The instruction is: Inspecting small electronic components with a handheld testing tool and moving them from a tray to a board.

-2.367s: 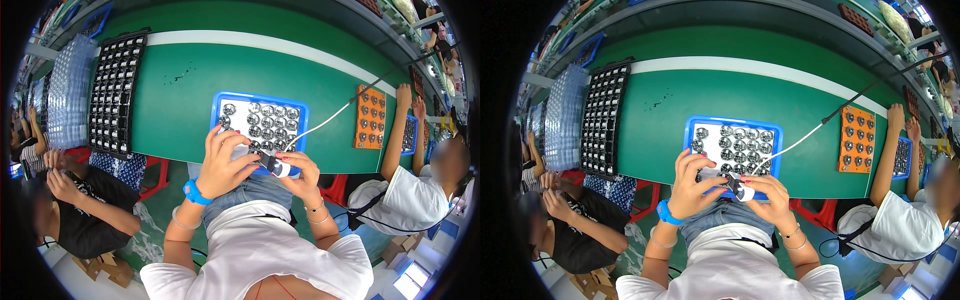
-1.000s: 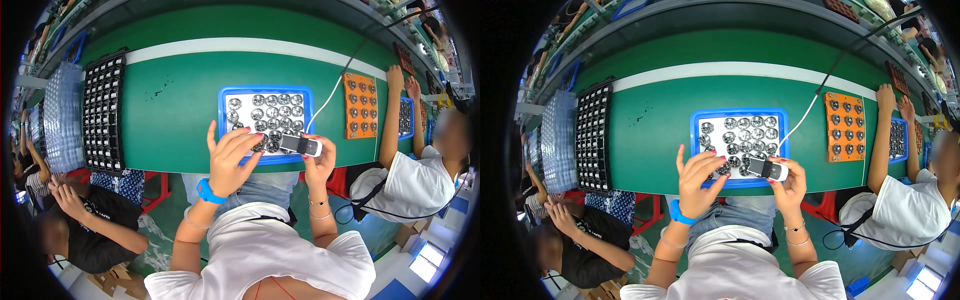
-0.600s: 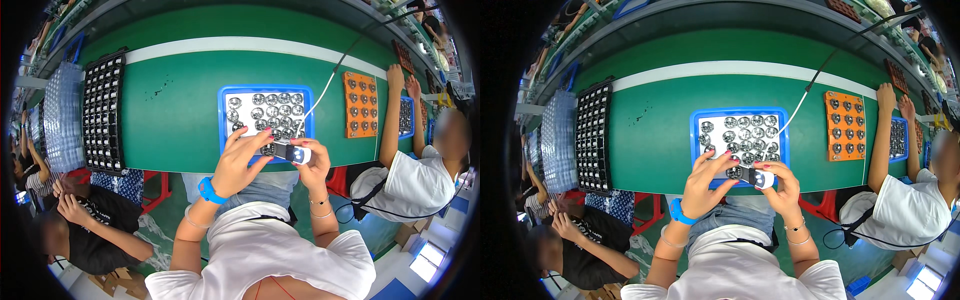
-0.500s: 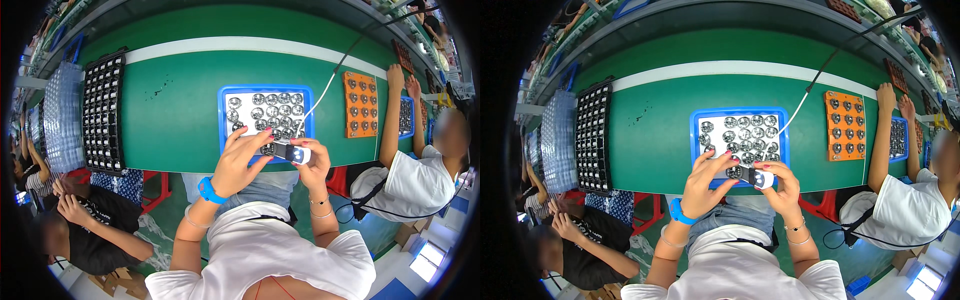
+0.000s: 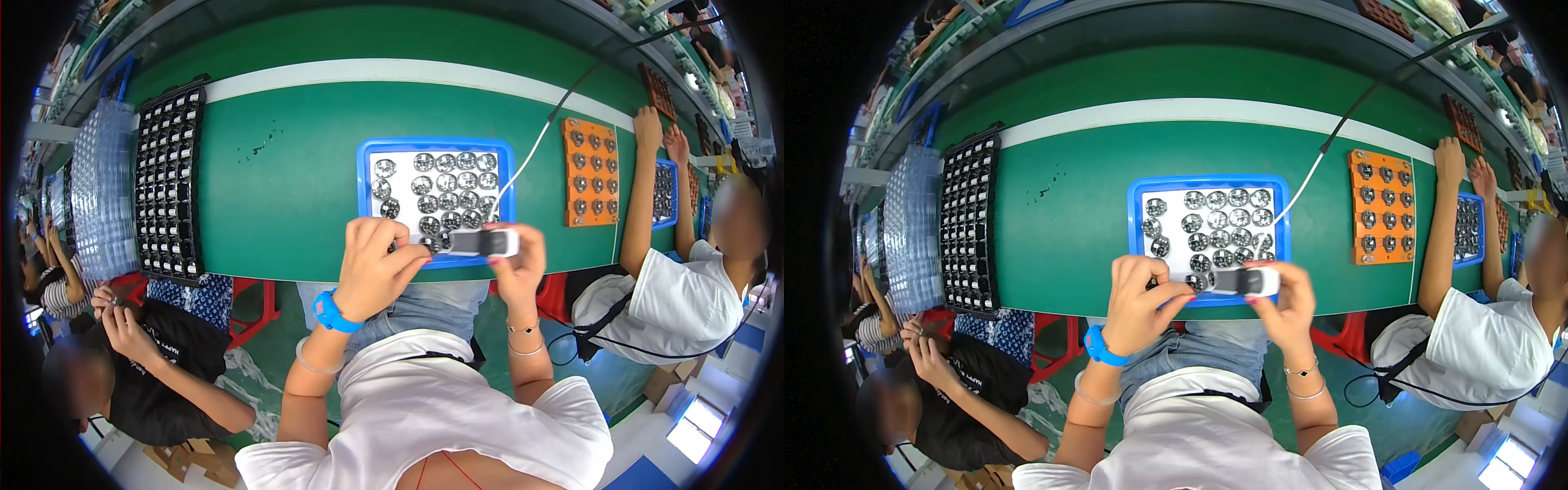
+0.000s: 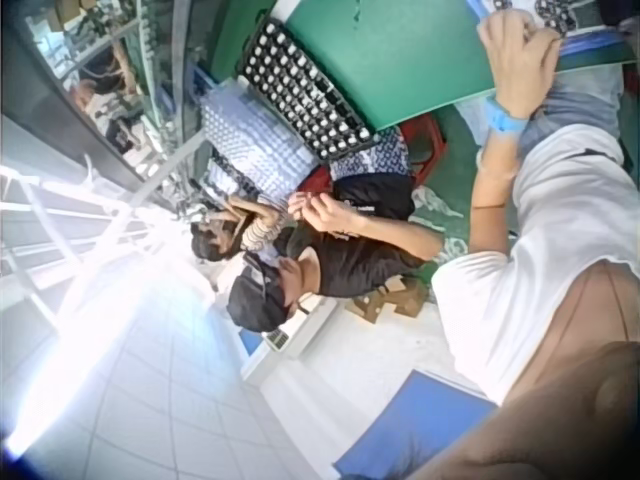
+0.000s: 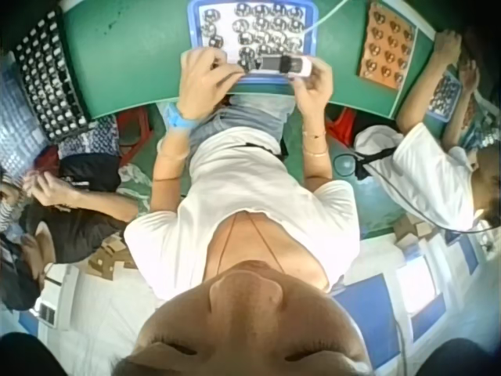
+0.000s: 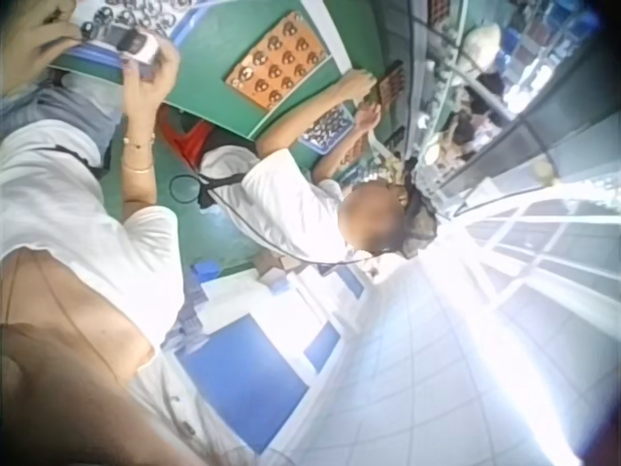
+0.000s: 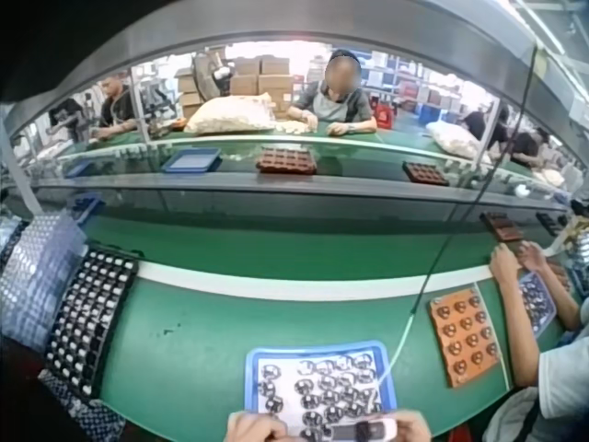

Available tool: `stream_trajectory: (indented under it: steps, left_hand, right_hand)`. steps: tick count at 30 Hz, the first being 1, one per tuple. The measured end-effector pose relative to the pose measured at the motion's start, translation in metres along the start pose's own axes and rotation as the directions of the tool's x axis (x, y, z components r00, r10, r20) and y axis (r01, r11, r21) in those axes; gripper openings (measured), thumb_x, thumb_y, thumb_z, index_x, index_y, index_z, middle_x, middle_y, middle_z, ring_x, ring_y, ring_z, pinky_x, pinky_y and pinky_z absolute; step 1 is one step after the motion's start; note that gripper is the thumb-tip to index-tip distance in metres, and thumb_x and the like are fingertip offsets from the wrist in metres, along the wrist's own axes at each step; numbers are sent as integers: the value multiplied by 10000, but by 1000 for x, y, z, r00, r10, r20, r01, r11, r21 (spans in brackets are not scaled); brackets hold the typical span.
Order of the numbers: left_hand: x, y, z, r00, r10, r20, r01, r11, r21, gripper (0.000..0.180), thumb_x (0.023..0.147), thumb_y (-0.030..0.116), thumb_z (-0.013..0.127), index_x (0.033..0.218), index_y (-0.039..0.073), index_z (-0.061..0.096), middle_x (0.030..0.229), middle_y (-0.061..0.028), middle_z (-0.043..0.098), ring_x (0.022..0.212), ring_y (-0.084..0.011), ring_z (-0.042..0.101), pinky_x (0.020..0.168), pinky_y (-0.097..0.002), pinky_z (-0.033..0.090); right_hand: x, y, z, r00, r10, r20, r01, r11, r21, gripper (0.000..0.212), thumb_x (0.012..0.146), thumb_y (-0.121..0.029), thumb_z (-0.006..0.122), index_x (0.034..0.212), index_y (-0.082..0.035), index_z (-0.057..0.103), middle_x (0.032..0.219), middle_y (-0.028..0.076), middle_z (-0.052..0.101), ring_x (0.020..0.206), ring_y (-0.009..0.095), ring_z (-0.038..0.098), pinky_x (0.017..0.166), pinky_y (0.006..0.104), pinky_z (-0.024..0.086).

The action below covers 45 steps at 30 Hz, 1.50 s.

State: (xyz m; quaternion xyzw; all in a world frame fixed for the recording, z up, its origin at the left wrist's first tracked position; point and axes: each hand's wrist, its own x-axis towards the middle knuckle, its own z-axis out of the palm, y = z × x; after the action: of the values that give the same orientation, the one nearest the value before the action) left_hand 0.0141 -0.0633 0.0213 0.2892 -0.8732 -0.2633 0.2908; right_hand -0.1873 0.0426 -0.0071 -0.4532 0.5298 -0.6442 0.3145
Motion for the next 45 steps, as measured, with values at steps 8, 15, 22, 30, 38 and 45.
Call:
stream_trajectory:
  steps: [8,15,22,30,38,45]
  left_hand:
    - [-6,-5,15,999,2,54,-8,994,109,121,706,181,755,813,167,699,851,3,477,878,-208,489,824,-402,343]
    - [0,-11,-7,996,-85,-36,87,995,58,182,722,202,763,901,177,737,851,-4,491,869,-207,478,818,-385,331]
    - [25,-50,-22,948,-219,-229,247,964,101,198,734,118,748,928,134,713,862,-28,502,868,-221,478,787,-346,351]
    - [56,-69,-20,997,-66,-37,71,988,136,187,734,154,752,916,159,709,906,-26,514,936,-235,487,842,-366,366]
    - [61,-71,-24,1000,-11,5,11,1000,15,321,736,114,733,1030,93,605,1071,-64,599,1082,-272,541,924,-404,396]
    - [58,-62,-22,982,-151,-115,135,981,-139,398,748,82,751,1092,53,551,1022,-84,684,999,-284,631,862,-372,487]
  right_hand:
    - [45,-8,17,983,5,183,24,988,-154,406,787,65,639,1160,-8,496,1158,175,622,1100,243,599,945,354,464]
    - [100,3,54,958,31,286,88,915,-393,348,793,-22,707,1123,-16,597,995,121,672,880,186,668,791,304,530]
    - [104,10,61,942,25,334,121,904,-409,343,804,-31,703,1128,-13,592,941,112,680,846,191,673,769,300,538]
    - [105,9,61,946,60,319,84,905,-417,358,793,-16,705,1132,-9,588,952,110,678,849,172,664,776,294,531]
    - [102,11,50,959,46,278,49,944,-325,366,798,33,680,1130,6,529,1128,141,658,986,180,639,870,303,504]
    - [95,16,45,979,-77,186,131,946,-298,379,815,44,670,1157,11,509,1165,174,628,1061,213,615,936,328,477]
